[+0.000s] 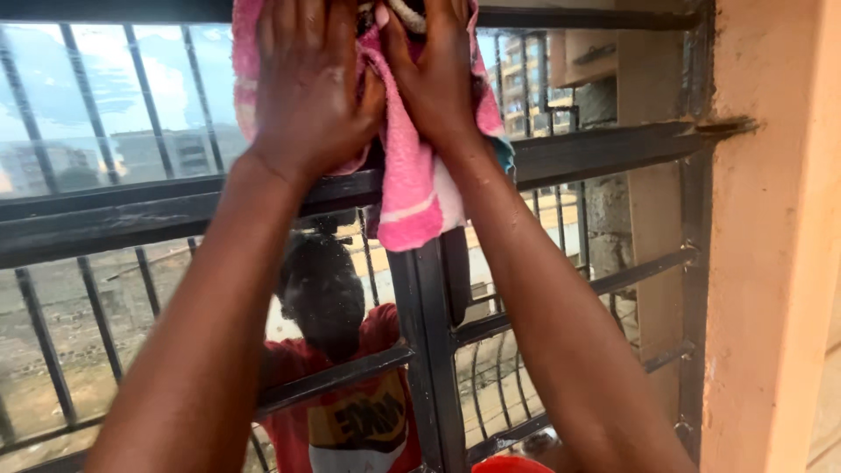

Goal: The person washes a window by applying soapy water from a bucket and wiping the glass panes and frame with a cloth.

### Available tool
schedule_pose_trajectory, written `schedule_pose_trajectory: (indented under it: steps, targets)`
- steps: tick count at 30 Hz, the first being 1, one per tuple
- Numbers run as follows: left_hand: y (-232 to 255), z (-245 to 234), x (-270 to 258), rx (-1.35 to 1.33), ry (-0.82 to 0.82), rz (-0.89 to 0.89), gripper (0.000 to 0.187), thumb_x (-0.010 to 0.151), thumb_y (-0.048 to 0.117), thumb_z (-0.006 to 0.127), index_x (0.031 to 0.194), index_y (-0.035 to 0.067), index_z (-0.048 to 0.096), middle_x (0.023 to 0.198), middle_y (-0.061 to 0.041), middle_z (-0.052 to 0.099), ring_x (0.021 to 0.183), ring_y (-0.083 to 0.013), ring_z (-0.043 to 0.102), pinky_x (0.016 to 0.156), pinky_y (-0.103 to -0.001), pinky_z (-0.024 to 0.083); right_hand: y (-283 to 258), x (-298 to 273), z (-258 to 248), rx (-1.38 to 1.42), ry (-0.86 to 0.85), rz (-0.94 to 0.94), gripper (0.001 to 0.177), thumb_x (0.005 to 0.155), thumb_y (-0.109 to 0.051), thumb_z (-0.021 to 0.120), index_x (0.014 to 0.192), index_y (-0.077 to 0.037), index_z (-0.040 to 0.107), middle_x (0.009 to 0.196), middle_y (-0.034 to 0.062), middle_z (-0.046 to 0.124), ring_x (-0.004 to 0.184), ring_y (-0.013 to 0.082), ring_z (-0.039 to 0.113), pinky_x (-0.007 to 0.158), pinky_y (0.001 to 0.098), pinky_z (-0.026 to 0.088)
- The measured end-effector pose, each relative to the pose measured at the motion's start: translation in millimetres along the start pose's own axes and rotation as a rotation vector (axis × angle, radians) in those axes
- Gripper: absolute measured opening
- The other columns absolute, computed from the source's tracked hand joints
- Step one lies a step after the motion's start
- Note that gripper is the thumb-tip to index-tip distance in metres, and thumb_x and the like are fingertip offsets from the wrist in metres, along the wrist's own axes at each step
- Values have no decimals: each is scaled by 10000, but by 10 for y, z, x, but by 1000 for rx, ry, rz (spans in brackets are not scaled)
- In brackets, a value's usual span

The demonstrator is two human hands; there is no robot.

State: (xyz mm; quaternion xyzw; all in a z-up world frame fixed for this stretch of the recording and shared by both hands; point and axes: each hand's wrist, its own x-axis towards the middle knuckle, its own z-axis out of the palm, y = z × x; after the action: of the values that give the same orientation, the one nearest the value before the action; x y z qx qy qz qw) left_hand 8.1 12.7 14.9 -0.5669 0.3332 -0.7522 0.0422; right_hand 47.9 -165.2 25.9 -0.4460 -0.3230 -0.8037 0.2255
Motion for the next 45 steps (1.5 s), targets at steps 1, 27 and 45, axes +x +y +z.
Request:
schedule_pose_trajectory:
  steps: [1,27,45]
  targets:
    - [20,-5,10,-44,2,-10,609,972,253,644,1476,-42,473,1485,-247,432,1458,-448,377,1236,-587,289,15,-34,-58,131,-26,48,269,1023,-147,762,1215,-28,616,1162,161,673,1114,355,652,986,435,506]
    - [1196,-677,-658,-127,-327,-66,560,894,103,548,1434,-48,540,1481,-406,445,1426,-538,411,1161,-569,369,-799,-886,-1084,130,-522,97,685,1159,-71,501,1673,-139,53,1746,181,117,1653,394,156,1389,470,226]
    - [973,-391,-1052,-187,-207,-153,934,924,161,750,1652,61,173,1482,-317,416,1449,-484,383,1259,-633,287,-954,-908,-997,298,-260,382,917,1009,-37,681,1661,-169,50,1539,189,322,1426,343,509,1147,460,519]
